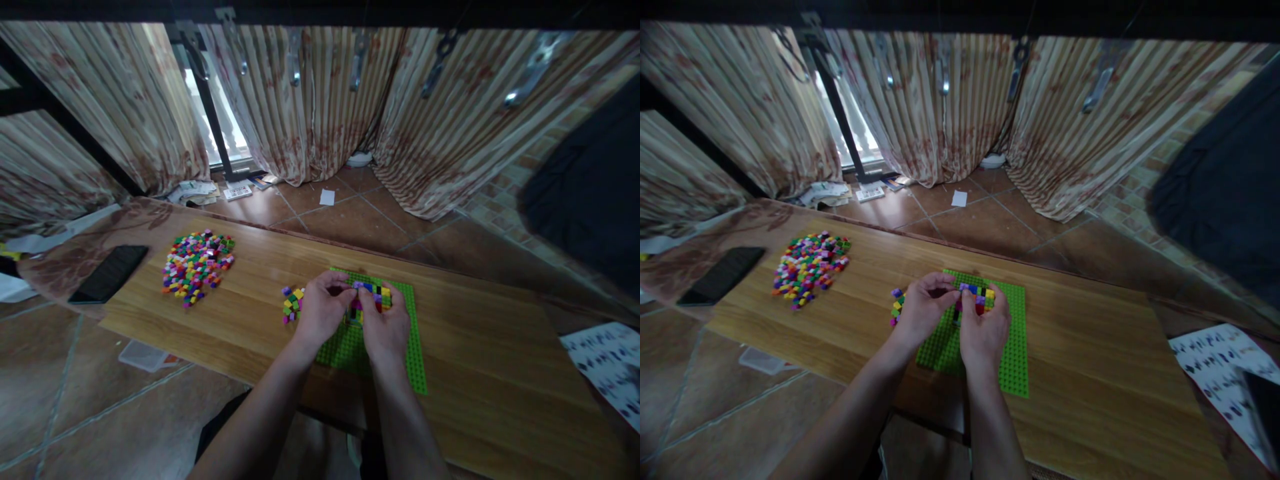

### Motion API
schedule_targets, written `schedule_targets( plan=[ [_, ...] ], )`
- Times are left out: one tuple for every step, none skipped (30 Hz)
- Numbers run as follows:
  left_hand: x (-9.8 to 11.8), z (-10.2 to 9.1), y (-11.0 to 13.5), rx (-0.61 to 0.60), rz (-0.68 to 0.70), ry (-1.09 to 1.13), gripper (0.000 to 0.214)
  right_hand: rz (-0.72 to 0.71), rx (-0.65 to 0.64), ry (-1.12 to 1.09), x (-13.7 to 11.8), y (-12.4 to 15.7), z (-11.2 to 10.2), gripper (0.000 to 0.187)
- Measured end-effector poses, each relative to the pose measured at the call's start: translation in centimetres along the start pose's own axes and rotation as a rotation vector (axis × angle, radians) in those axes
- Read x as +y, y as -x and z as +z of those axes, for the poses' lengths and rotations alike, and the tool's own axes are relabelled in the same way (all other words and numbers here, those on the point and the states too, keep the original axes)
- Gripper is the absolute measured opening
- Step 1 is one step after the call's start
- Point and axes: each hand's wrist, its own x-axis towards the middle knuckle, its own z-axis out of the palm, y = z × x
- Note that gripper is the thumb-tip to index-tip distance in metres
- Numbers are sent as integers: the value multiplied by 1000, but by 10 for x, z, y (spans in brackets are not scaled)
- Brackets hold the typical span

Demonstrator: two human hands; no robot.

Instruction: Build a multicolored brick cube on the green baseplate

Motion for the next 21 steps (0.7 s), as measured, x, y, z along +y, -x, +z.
schedule_targets(
  plan=[
    [0,0,0,8,-8,4,20,2,-4,2,0,0,0,61],
    [0,0,0,12,-17,8,20,6,-8,-1,1,-1,0,61],
    [0,0,-1,16,-24,12,20,8,-7,-8,1,-1,1,60],
    [-1,0,-1,18,-30,17,19,10,-3,-17,2,-1,1,59],
    [-1,0,-1,21,-36,22,19,11,5,-29,3,-2,2,57],
    [-1,0,-1,24,-42,29,19,9,15,-41,4,-2,2,55],
    [-2,1,-1,26,-48,38,19,5,25,-54,4,-2,3,54],
    [-2,1,-1,28,-53,48,19,-2,34,-67,4,-2,3,53],
    [-2,1,-1,30,-57,57,18,-11,40,-78,4,-2,4,52],
    [-3,1,-1,31,-59,65,18,-22,43,-85,4,-2,4,51],
    [-3,2,0,31,-60,72,18,-32,43,-87,4,-1,4,50],
    [-3,2,0,34,-60,77,17,-40,41,-83,3,-1,4,50],
    [-3,3,1,37,-58,82,17,-46,36,-76,3,-1,3,50],
    [-3,4,2,42,-57,89,17,-49,32,-67,3,0,3,51],
    [-3,4,2,41,-56,99,16,-52,28,-60,3,0,3,51],
    [-3,5,3,36,-56,110,17,-53,24,-58,3,0,3,52],
    [-2,5,4,30,-55,116,17,-53,20,-65,4,0,3,53],
    [-1,5,4,25,-52,116,17,-50,15,-81,5,0,3,54],
    [0,4,4,24,-44,107,17,-39,7,-108,6,-1,3,55],
    [1,3,4,29,-34,95,17,-19,-2,-144,7,-2,2,55],
    [2,0,4,40,-23,82,16,10,-8,-187,8,-3,2,55]
  ],
)
